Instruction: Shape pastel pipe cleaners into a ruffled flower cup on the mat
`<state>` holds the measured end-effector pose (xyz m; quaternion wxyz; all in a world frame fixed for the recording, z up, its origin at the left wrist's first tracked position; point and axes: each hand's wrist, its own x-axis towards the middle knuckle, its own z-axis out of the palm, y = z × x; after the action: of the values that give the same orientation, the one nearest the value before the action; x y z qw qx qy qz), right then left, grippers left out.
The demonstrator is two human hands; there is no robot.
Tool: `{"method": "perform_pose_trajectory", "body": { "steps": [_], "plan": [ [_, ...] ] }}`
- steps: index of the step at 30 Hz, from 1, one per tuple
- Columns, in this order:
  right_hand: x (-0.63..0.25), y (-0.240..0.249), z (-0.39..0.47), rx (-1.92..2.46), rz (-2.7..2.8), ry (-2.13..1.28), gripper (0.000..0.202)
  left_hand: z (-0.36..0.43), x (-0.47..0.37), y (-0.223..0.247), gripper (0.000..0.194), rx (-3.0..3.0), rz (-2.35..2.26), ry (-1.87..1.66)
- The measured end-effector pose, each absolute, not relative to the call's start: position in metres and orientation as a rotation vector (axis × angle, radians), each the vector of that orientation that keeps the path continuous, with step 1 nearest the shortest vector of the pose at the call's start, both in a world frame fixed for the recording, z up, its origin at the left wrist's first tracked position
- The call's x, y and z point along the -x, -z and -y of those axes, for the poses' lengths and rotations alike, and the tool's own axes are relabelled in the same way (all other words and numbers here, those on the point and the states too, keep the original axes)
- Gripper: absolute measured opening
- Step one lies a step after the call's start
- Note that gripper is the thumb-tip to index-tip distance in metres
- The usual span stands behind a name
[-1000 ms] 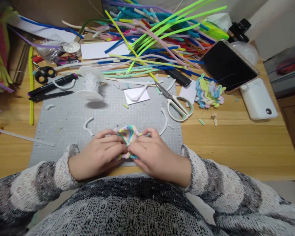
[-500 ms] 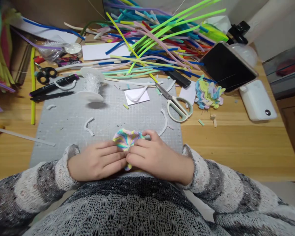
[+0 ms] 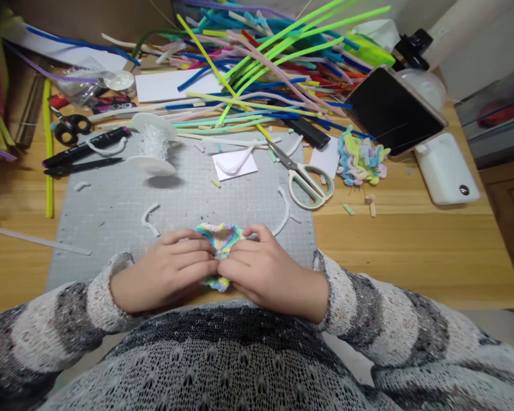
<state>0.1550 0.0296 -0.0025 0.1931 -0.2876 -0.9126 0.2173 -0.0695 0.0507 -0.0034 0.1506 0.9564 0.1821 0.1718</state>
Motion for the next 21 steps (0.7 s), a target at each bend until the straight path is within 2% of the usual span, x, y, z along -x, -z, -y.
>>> {"method": "perform_pose_trajectory", "body": {
  "steps": [8, 14, 21],
  "plan": [
    [-0.152, -0.001, -0.033, 0.886, 2.532, -0.739, 0.013, -0.054, 0.066, 0.007, 0.006, -2.602, -0.642, -0.498],
    [-0.169, -0.003, -0.052, 0.651, 2.689, -0.776, 0.017, -0.059, 0.071, 0.004, 0.018, -2.696, -0.467, -0.518],
    [-0.159, -0.002, -0.030, 0.725, 2.689, -0.356, 0.016, -0.045, 0.067, 0.002, 0.018, -2.858, -0.435, -0.667]
  ]
}}
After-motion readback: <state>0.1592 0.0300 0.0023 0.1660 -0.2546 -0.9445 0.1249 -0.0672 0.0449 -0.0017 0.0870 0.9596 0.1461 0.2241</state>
